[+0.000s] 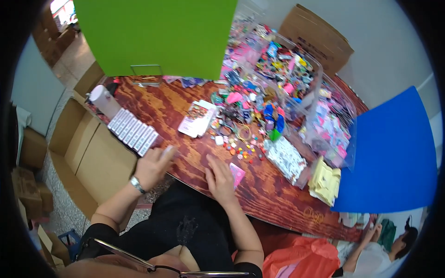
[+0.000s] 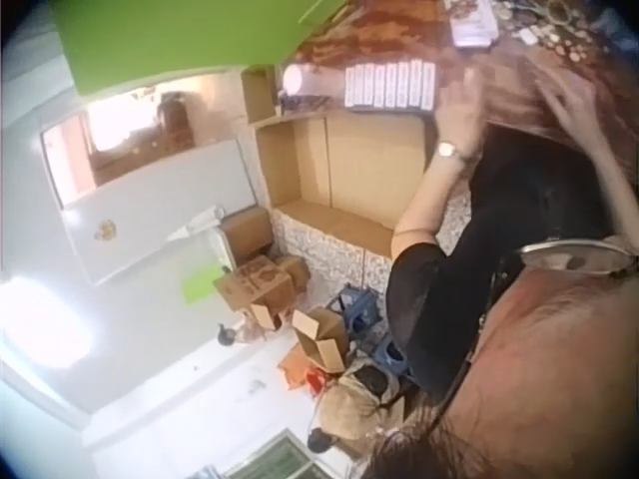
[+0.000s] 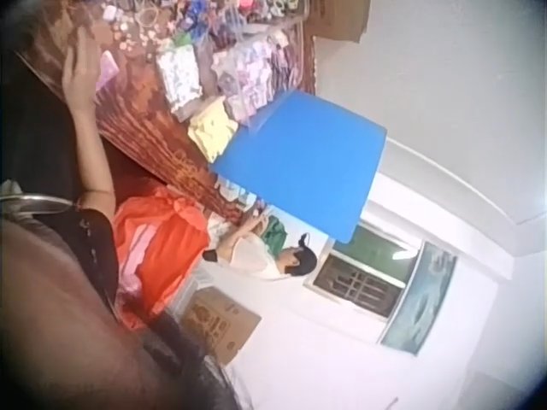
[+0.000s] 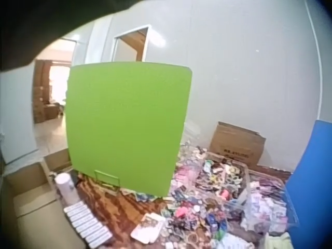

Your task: Packaging small colorful toy parts into plastic bags and placing them into containers.

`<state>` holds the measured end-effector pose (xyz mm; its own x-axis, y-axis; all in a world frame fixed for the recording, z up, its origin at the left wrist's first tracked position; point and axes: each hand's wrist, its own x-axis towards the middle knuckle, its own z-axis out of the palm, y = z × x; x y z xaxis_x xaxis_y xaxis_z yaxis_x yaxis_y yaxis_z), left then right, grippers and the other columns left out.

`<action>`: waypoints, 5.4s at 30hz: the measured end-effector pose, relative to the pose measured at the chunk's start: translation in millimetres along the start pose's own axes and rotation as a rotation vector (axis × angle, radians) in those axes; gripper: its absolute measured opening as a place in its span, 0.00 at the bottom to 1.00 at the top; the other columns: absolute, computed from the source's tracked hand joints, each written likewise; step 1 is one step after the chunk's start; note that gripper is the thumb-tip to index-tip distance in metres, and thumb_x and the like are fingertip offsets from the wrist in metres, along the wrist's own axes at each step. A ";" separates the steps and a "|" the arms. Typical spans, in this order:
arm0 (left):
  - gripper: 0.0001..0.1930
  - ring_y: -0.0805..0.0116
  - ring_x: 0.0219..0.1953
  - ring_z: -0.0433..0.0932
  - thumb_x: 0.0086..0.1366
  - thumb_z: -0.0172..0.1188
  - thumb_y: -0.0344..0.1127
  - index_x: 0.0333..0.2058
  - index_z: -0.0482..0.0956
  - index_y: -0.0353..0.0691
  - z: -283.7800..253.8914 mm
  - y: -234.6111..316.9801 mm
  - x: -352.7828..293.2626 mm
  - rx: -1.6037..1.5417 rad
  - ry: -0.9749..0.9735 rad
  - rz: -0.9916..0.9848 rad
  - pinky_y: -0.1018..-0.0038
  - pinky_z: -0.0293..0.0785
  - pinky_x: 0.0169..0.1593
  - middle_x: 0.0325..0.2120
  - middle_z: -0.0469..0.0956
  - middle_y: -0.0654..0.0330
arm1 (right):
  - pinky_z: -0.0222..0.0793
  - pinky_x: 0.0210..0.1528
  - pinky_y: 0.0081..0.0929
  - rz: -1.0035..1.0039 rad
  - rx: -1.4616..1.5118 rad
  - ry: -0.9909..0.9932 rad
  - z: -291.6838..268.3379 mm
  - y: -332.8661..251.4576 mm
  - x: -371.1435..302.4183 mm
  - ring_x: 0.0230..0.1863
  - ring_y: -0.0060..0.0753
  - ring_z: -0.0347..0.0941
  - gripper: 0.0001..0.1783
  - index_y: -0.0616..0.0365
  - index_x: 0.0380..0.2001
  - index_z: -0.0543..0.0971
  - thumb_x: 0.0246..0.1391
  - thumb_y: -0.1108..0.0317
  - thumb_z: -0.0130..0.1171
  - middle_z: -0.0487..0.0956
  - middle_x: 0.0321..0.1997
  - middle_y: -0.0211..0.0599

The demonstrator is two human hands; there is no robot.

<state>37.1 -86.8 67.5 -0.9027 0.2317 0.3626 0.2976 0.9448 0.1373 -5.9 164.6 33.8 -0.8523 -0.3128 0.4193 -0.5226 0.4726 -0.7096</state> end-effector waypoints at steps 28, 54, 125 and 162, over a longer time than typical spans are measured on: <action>0.40 0.43 0.66 0.60 0.60 0.64 0.53 0.67 0.64 0.41 -5.4 -20.1 16.1 0.297 0.034 -0.164 0.40 0.49 0.68 0.62 0.66 0.47 | 0.73 0.51 0.42 -0.119 -0.444 -0.131 1.3 23.6 44.3 0.49 0.48 0.75 0.24 0.55 0.52 0.78 0.54 0.59 0.67 0.78 0.50 0.41; 0.74 0.39 0.60 0.67 0.35 0.83 0.55 0.70 0.42 0.27 99.6 -8.0 148.3 -0.170 -0.158 -0.523 0.54 0.71 0.58 0.59 0.62 0.40 | 0.75 0.43 0.39 -0.193 -0.270 -0.178 12.0 13.7 0.0 0.42 0.44 0.78 0.14 0.54 0.44 0.81 0.56 0.62 0.65 0.81 0.40 0.38; 0.45 0.44 0.54 0.66 0.49 0.63 0.29 0.66 0.57 0.23 62.5 85.5 42.3 -0.290 0.162 0.054 0.53 0.61 0.57 0.57 0.65 0.40 | 0.76 0.50 0.26 0.211 0.252 0.225 -5.6 -25.0 -11.5 0.50 0.36 0.79 0.15 0.61 0.50 0.82 0.61 0.73 0.63 0.80 0.52 0.43; 0.52 0.53 0.60 0.69 0.49 0.78 0.36 0.68 0.53 0.36 91.7 45.1 34.4 -0.889 0.069 -0.093 0.62 0.66 0.63 0.58 0.65 0.47 | 0.74 0.47 0.44 0.258 -0.516 -0.282 -68.9 82.8 43.2 0.46 0.49 0.77 0.21 0.52 0.47 0.80 0.51 0.56 0.69 0.78 0.44 0.42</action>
<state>-9.1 -15.0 1.7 -0.9232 0.1214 0.3648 0.3805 0.4235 0.8221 -87.6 247.0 32.2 -0.9499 -0.3073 0.0569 -0.3056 0.8753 -0.3747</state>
